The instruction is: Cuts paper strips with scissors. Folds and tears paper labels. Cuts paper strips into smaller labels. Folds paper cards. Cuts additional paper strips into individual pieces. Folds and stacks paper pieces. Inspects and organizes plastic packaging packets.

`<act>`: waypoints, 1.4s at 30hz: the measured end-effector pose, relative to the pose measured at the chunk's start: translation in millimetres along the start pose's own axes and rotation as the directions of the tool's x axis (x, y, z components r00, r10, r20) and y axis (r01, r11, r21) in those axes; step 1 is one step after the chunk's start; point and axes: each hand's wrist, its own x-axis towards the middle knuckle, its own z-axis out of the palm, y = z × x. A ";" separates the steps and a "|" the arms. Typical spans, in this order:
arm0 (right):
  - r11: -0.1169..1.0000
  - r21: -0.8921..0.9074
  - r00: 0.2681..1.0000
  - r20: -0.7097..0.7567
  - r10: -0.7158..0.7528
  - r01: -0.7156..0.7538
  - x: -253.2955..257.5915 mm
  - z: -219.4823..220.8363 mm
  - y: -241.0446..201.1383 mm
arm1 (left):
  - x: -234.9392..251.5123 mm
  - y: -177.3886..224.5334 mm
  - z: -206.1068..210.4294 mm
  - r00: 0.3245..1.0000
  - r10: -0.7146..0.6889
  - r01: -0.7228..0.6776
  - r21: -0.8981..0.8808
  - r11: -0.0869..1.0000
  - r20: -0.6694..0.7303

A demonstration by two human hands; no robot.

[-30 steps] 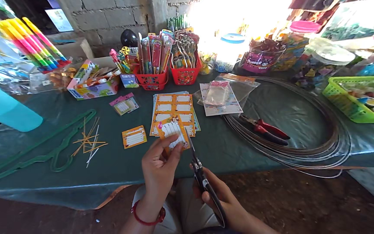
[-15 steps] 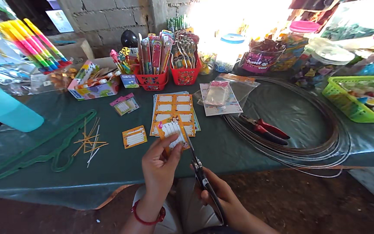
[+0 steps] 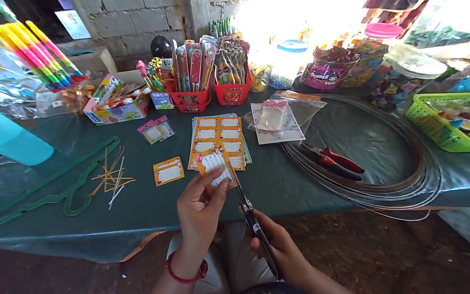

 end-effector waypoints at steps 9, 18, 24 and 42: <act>1.000 0.008 0.999 -0.030 0.015 -0.014 -0.8 4.9 1.1 | -2.2 -0.7 -0.5 1.000 -0.013 0.013 -0.011 1.000 0.000; 1.000 0.014 1.000 -0.028 -0.007 0.007 1.5 3.7 -0.1 | -13.6 5.3 -0.3 0.997 -0.033 0.033 0.005 0.999 0.063; 1.000 0.008 1.000 -0.031 -0.006 0.007 0.9 2.8 1.1 | -13.8 3.5 -0.7 0.997 -0.022 0.022 0.005 1.000 0.070; 0.999 0.054 1.000 -0.019 0.002 -0.001 0.5 -1.3 -0.4 | -16.6 5.8 0.3 0.992 -0.080 0.081 -0.001 0.997 0.098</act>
